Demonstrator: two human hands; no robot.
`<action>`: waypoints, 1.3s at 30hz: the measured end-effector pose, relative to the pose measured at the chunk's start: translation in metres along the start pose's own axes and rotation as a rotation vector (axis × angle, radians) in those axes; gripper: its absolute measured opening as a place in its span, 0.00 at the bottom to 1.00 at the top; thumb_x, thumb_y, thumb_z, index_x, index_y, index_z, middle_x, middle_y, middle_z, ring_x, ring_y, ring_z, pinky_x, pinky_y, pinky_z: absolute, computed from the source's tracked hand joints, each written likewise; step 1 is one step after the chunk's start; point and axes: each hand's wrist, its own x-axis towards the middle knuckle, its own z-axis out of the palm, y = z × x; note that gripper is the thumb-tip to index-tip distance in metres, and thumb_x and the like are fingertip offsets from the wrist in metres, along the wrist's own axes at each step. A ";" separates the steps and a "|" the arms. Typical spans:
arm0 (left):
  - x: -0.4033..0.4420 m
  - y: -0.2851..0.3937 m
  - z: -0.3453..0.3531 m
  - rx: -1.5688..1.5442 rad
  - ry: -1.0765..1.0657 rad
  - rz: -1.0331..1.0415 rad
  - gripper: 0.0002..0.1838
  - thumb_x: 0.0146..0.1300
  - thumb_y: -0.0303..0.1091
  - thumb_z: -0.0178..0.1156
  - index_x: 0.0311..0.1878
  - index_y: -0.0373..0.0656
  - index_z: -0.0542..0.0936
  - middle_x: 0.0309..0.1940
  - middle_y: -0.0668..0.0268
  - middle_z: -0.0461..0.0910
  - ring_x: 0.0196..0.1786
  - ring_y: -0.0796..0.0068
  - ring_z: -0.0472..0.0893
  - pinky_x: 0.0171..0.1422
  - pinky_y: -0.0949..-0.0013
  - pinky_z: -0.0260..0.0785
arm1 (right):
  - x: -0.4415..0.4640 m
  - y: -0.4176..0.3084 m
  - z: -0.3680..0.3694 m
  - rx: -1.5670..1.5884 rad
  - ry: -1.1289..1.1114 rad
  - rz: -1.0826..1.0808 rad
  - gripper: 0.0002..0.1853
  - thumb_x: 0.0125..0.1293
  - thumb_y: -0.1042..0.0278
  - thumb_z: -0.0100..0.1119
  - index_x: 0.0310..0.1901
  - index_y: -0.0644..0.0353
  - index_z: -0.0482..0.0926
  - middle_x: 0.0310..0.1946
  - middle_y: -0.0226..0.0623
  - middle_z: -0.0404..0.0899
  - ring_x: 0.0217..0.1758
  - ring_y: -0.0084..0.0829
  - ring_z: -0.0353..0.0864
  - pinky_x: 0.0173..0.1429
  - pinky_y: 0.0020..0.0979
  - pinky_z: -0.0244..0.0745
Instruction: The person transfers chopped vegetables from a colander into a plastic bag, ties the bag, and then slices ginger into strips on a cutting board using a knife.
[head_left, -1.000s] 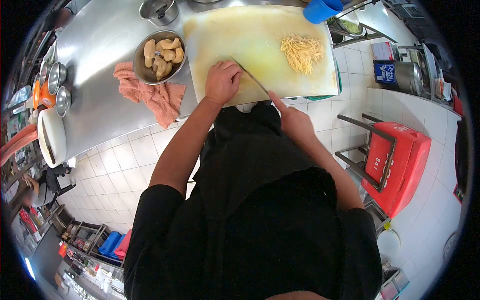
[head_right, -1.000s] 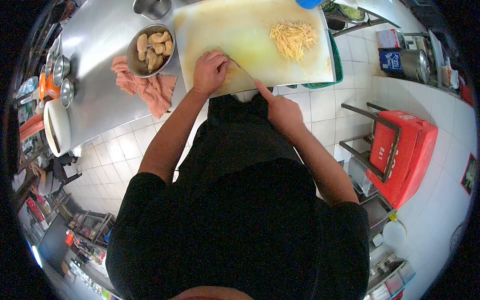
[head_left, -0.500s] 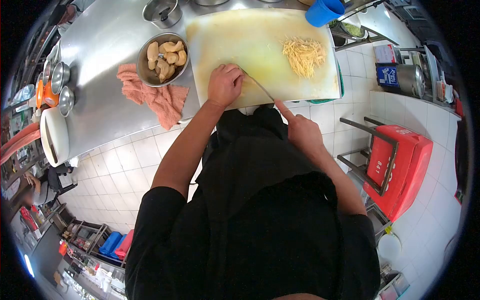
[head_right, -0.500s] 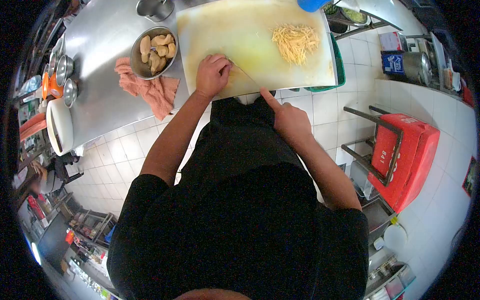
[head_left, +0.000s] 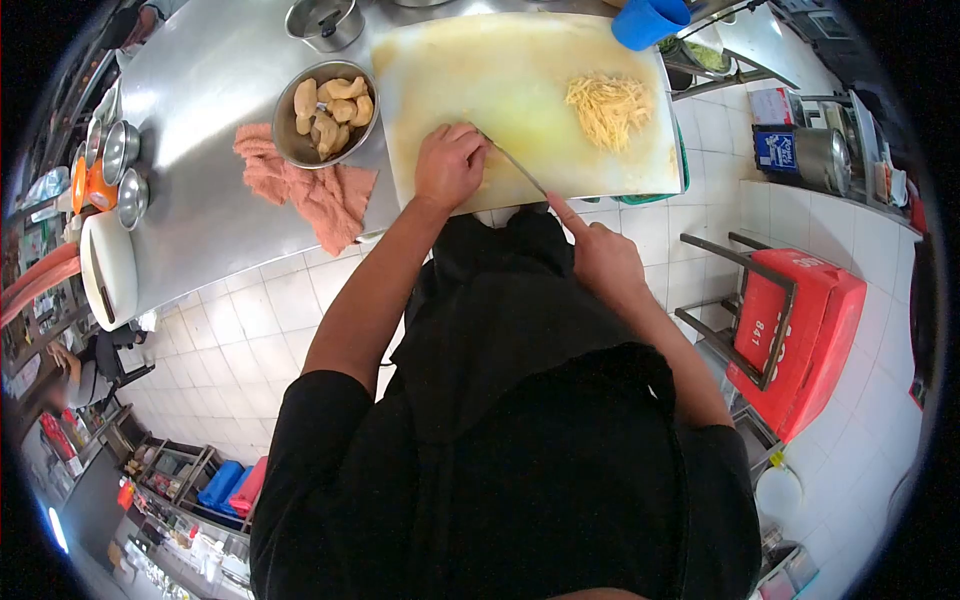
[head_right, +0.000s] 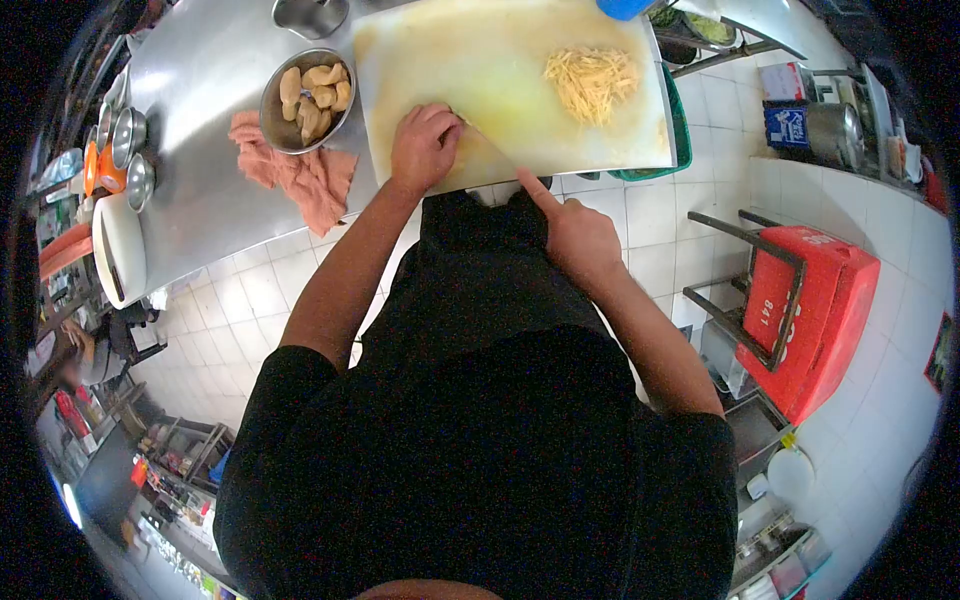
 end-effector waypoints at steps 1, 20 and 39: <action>0.001 0.000 0.001 -0.002 0.011 0.006 0.05 0.55 0.26 0.68 0.34 0.44 0.83 0.37 0.63 0.83 0.42 0.53 0.80 0.50 0.54 0.73 | 0.001 0.001 0.002 -0.001 0.015 -0.009 0.48 0.67 0.75 0.53 0.83 0.22 0.46 0.34 0.51 0.84 0.35 0.49 0.89 0.39 0.50 0.84; 0.001 0.000 0.002 -0.012 0.040 0.002 0.04 0.56 0.27 0.68 0.34 0.45 0.83 0.37 0.64 0.83 0.41 0.55 0.81 0.50 0.55 0.73 | 0.000 0.001 -0.001 0.019 0.007 0.002 0.47 0.67 0.75 0.54 0.83 0.23 0.49 0.34 0.51 0.83 0.35 0.49 0.88 0.39 0.50 0.84; 0.002 -0.001 0.001 0.010 0.020 0.014 0.03 0.56 0.27 0.69 0.33 0.45 0.83 0.37 0.66 0.83 0.41 0.57 0.80 0.49 0.55 0.72 | 0.006 -0.004 -0.002 0.035 0.022 0.006 0.48 0.66 0.75 0.53 0.83 0.24 0.48 0.32 0.52 0.84 0.33 0.51 0.87 0.40 0.53 0.82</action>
